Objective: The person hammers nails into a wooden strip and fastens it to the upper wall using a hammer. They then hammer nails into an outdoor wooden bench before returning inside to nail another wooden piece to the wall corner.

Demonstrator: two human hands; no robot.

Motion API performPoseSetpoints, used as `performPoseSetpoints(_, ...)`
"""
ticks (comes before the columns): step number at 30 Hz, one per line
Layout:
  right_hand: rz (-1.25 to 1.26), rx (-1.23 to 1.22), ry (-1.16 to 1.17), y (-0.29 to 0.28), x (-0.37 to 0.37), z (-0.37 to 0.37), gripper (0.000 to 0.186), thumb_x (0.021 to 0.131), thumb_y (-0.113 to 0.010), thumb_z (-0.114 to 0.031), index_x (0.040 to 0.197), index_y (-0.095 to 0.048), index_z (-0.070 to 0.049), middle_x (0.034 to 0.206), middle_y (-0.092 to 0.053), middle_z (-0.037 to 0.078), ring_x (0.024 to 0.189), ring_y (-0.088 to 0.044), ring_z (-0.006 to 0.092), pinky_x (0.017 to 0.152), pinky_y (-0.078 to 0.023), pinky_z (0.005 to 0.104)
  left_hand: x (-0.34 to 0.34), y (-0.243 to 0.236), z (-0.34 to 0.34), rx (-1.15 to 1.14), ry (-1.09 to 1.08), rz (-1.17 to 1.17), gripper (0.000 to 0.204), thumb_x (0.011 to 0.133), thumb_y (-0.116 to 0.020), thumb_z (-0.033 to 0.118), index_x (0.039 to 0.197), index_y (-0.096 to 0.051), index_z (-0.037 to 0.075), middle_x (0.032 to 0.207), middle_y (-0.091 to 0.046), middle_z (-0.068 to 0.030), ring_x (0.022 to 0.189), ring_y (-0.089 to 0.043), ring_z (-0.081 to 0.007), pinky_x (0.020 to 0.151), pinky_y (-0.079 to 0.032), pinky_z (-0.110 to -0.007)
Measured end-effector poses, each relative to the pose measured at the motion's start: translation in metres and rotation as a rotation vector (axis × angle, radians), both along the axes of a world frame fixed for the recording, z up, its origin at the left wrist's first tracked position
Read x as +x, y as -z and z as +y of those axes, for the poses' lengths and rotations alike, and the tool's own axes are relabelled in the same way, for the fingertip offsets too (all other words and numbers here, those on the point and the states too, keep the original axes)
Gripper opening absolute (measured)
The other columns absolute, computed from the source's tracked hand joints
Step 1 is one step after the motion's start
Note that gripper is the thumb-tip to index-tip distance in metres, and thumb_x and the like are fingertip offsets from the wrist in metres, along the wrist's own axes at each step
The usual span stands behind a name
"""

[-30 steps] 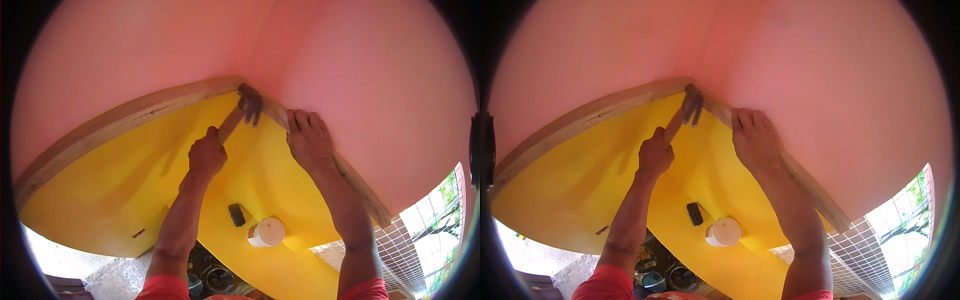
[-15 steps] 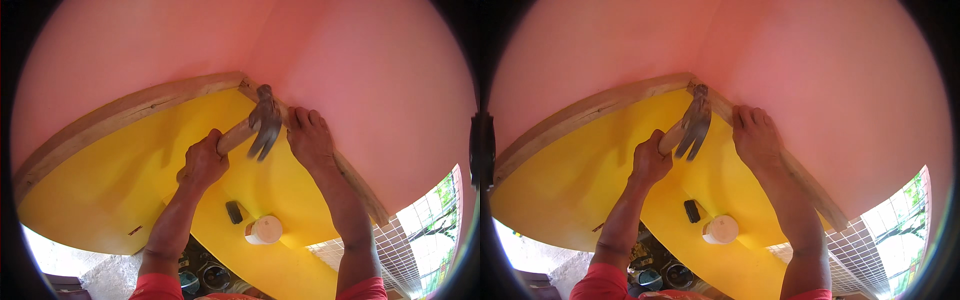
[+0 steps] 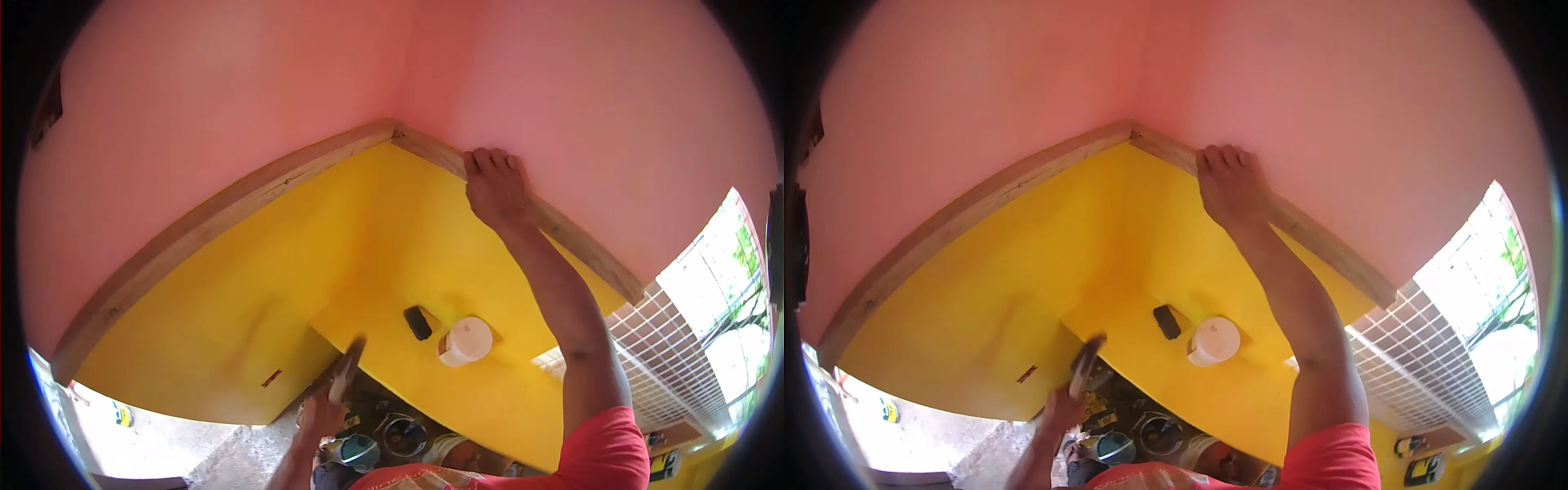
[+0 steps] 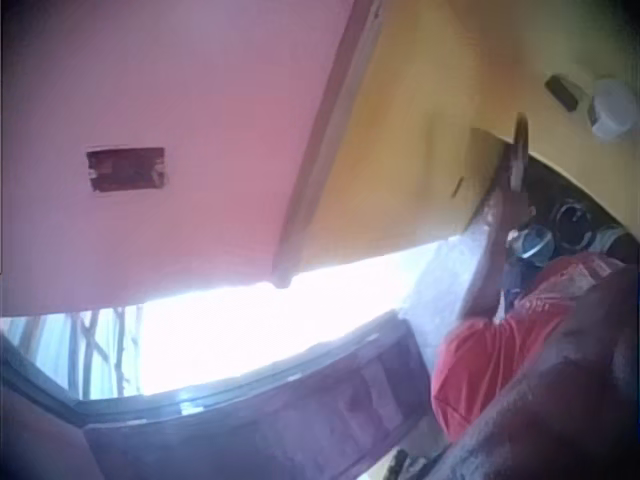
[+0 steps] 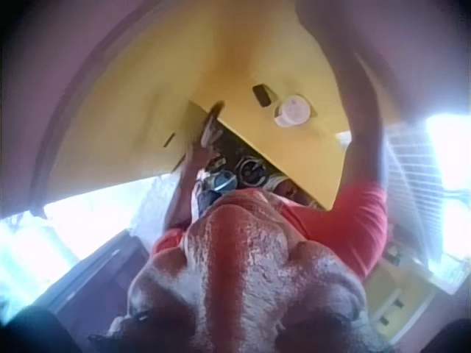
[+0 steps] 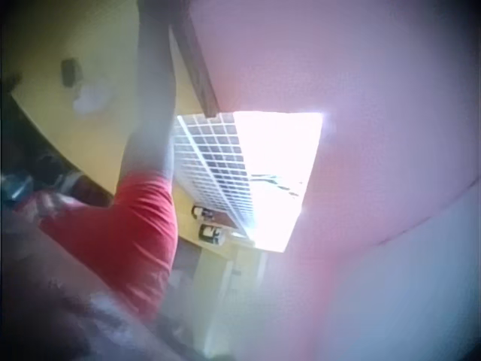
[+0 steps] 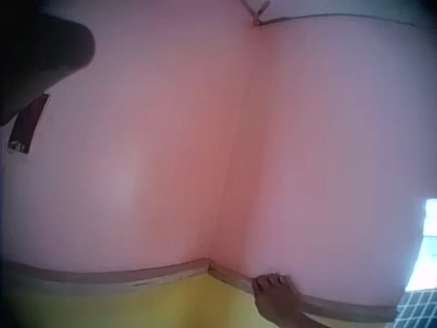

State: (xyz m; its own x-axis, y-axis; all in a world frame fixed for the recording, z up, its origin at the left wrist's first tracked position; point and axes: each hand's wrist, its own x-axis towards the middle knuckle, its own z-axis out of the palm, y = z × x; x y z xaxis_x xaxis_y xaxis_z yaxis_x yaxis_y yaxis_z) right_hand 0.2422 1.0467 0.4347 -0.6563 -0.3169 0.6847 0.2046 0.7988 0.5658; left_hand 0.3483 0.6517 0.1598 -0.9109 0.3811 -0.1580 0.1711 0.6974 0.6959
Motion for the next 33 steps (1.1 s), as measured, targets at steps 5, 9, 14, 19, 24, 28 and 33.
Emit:
performPoseSetpoints(5, 0.129, -0.275, -0.023, 0.031, -0.076, -0.02, 0.022, 0.079, -0.057, -0.011, 0.1, -0.058, -0.004, 0.099, -0.057, 0.01, 0.099, -0.055, 0.0295, 0.09, -0.042, 0.0436, 0.079, 0.12, -0.122, -0.368, 0.151, -0.269, 0.033, 0.075, -0.061, 0.018, 0.099, -0.063, -0.005, 0.095, -0.067, -0.027, 0.089, -0.065, -0.0451, 0.077, -0.052, -0.051)
performPoseSetpoints(9, 0.19, -0.284, 0.173, 0.038, -0.102, -0.046, 0.027, 0.081, -0.055, -0.016, 0.105, -0.059, -0.005, 0.102, -0.056, 0.009, 0.103, -0.051, 0.0279, 0.09, -0.039, 0.0425, 0.105, 0.159, -0.198, -0.454, 0.157, -0.349, 0.032, 0.075, -0.06, 0.018, 0.098, -0.062, -0.003, 0.095, -0.067, -0.0261, 0.089, -0.065, -0.0446, 0.077, -0.052, -0.05)
performPoseSetpoints(14, 0.298, -0.304, 0.254, 0.048, -0.112, -0.057, 0.03, 0.082, -0.055, -0.019, 0.108, -0.059, -0.006, 0.103, -0.054, 0.008, 0.104, -0.048, 0.0259, 0.09, -0.036, 0.0407, 0.105, 0.178, -0.258, -0.487, 0.177, -0.388, 0.029, 0.075, -0.06, 0.017, 0.097, -0.062, -0.002, 0.095, -0.067, -0.0249, 0.09, -0.064, -0.0441, 0.076, -0.051, -0.05)
performPoseSetpoints(19, 0.284, -0.359, 0.286, 0.05, -0.1, -0.052, 0.034, 0.079, -0.062, -0.022, 0.11, -0.058, -0.009, 0.11, -0.054, 0.007, 0.107, -0.047, 0.0267, 0.092, -0.035, 0.0442, 0.093, 0.202, -0.304, -0.435, 0.236, -0.334, 0.027, 0.075, -0.059, 0.017, 0.096, -0.061, 0.0, 0.095, -0.067, -0.0237, 0.09, -0.064, -0.0435, 0.076, -0.051, -0.05)
performPoseSetpoints(24, 0.219, -0.286, 0.235, 0.037, -0.097, -0.051, 0.035, 0.08, -0.063, -0.024, 0.111, -0.058, -0.01, 0.111, -0.054, 0.006, 0.11, -0.047, 0.027, 0.093, -0.035, 0.0464, 0.052, 0.174, -0.31, -0.42, 0.38, -0.168, 0.029, 0.074, -0.056, 0.014, 0.098, -0.06, -0.001, 0.095, -0.066, -0.0253, 0.091, -0.063, -0.0435, 0.08, -0.051, -0.052)
performPoseSetpoints(28, 0.176, -0.322, 0.359, 0.03, -0.087, -0.055, 0.043, 0.081, -0.065, -0.029, 0.119, -0.057, -0.009, 0.115, -0.054, 0.007, 0.115, -0.046, 0.0284, 0.099, -0.033, 0.0482, 0.053, 0.163, -0.312, -0.519, 0.4, -0.303, 0.032, 0.074, -0.056, 0.015, 0.102, -0.061, -0.001, 0.098, -0.066, -0.0252, 0.095, -0.063, -0.043, 0.082, -0.051, -0.05)
performPoseSetpoints(33, 0.284, -0.348, 0.257, 0.034, 0.051, -0.022, 0.067, 0.075, -0.074, -0.041, 0.127, -0.054, -0.003, 0.124, -0.054, 0.016, 0.118, -0.048, 0.0327, 0.101, -0.036, 0.0482, 0.046, 0.152, -0.314, -0.501, 0.474, -0.281, 0.034, 0.073, -0.059, 0.018, 0.101, -0.062, -0.001, 0.097, -0.066, -0.0251, 0.094, -0.064, -0.0425, 0.082, -0.052, -0.05)
